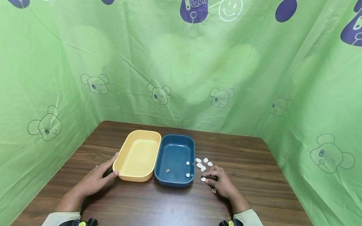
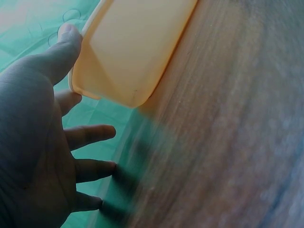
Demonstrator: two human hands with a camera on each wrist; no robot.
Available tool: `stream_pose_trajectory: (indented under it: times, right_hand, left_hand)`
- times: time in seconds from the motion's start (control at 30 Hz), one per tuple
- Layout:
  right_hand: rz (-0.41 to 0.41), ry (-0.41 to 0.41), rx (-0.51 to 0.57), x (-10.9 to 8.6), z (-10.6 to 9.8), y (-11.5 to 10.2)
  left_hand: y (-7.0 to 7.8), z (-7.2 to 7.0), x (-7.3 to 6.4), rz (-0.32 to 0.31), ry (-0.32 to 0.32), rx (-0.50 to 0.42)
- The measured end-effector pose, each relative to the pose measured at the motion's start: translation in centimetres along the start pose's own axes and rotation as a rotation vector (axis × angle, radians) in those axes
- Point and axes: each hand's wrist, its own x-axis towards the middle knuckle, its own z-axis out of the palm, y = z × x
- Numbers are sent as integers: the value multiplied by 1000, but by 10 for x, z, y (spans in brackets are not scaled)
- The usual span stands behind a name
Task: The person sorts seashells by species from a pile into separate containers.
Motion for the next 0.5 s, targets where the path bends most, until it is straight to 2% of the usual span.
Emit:
stream_pose_trajectory:
  times: [0.27, 0.5]
  right_hand:
    - [-1, 2, 16, 1, 2, -3]
    - [43, -5, -20, 1, 1, -3]
  left_hand:
    - [1, -1, 0, 7, 5, 0]
    - [2, -2, 0, 4, 0, -1]
